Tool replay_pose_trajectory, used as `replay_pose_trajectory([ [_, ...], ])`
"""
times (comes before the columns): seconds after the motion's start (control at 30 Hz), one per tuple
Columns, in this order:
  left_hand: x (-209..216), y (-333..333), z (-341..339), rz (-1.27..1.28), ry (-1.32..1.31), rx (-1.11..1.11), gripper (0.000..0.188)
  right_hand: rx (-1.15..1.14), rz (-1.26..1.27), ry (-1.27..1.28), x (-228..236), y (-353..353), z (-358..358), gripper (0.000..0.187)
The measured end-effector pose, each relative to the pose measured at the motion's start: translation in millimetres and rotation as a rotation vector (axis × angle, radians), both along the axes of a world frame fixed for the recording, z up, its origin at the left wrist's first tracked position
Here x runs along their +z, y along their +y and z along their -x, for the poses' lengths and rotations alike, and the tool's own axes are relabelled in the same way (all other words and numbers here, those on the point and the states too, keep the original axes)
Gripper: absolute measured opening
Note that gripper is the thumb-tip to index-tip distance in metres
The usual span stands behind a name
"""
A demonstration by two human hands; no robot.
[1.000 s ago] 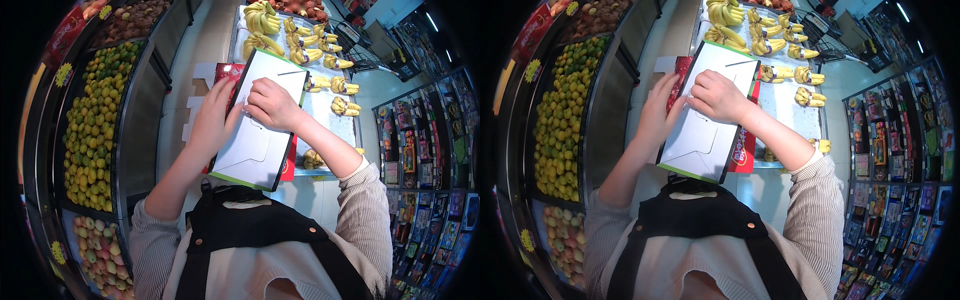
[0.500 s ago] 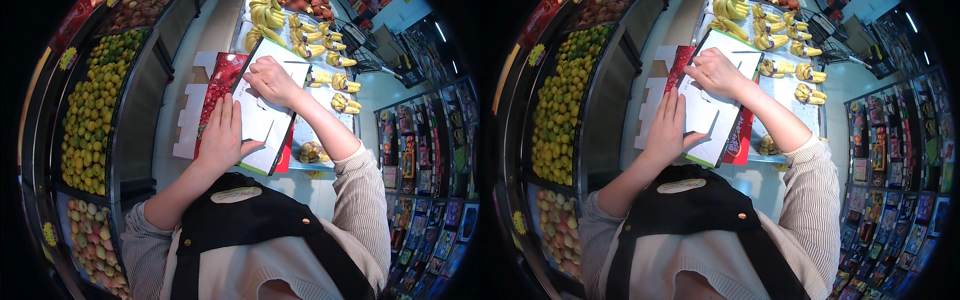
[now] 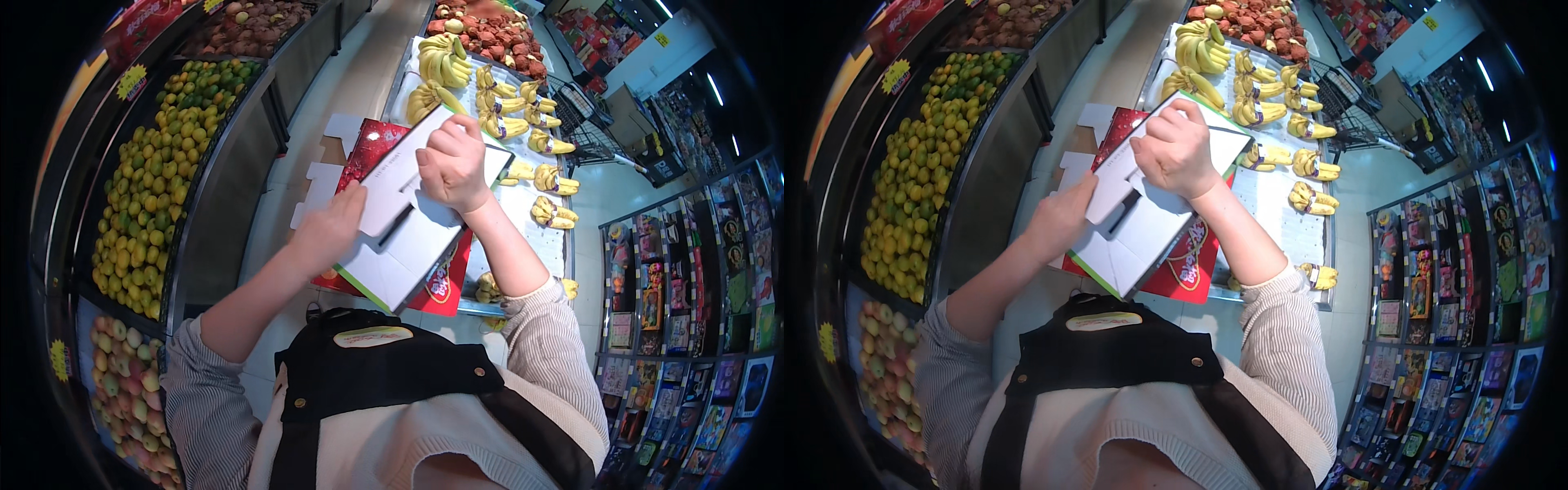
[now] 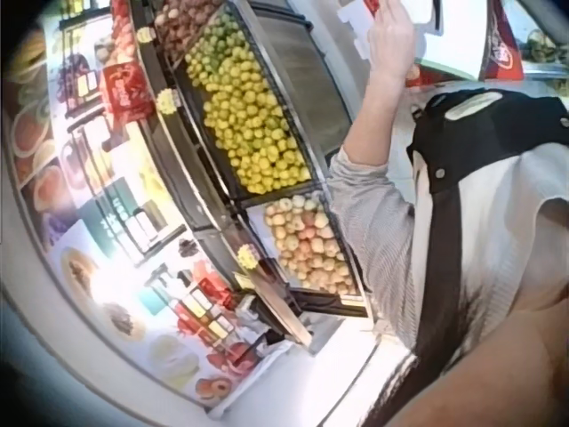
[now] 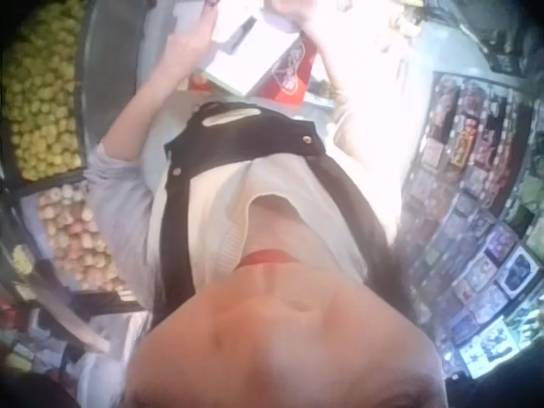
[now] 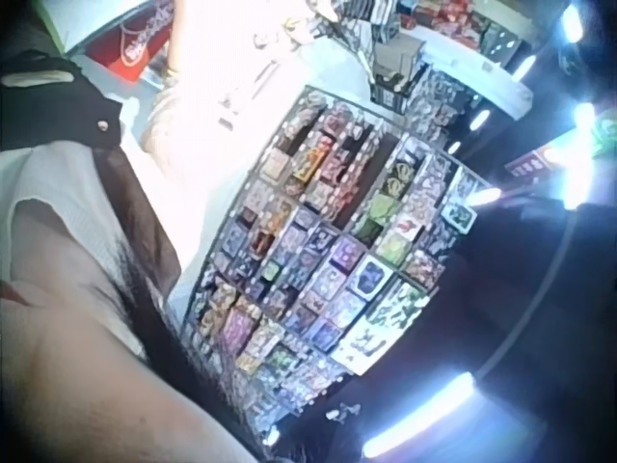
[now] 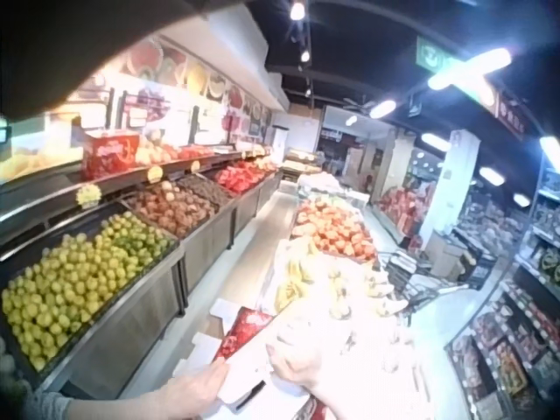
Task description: The person assembles two flat-packed cardboard boxes in a grocery store produce section. They fold the flaps, cut along scored lines with a knife, and secure the boxes with rubber bands. The finished boxes are placed on a display shelf.
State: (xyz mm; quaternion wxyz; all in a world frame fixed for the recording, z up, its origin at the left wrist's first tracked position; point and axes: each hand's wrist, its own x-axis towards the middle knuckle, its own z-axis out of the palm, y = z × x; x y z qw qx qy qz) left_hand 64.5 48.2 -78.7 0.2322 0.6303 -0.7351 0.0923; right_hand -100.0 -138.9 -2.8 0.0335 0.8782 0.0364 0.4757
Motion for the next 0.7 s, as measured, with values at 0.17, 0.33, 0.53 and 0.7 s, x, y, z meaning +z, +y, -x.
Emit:
replay_pose_trajectory([
  [0.17, 15, 5, -24, 0.096, 0.307, 0.11, 0.029, -0.029, -0.242, -0.261, -20, -20, 17, 0.019],
  [0.33, 20, 0, -19, 0.026, 0.408, 0.273, 0.023, -0.127, -0.397, -0.008, -21, -3, 8, 0.011],
  [0.53, 26, -7, -22, 0.234, 0.304, 0.124, 0.02, -0.182, -0.159, 0.42, 22, -6, -3, 0.032],
  [0.7, 28, -12, -24, 0.278, 0.239, 0.004, 0.023, -0.066, -0.413, 0.649, 36, -14, -12, 0.036],
])
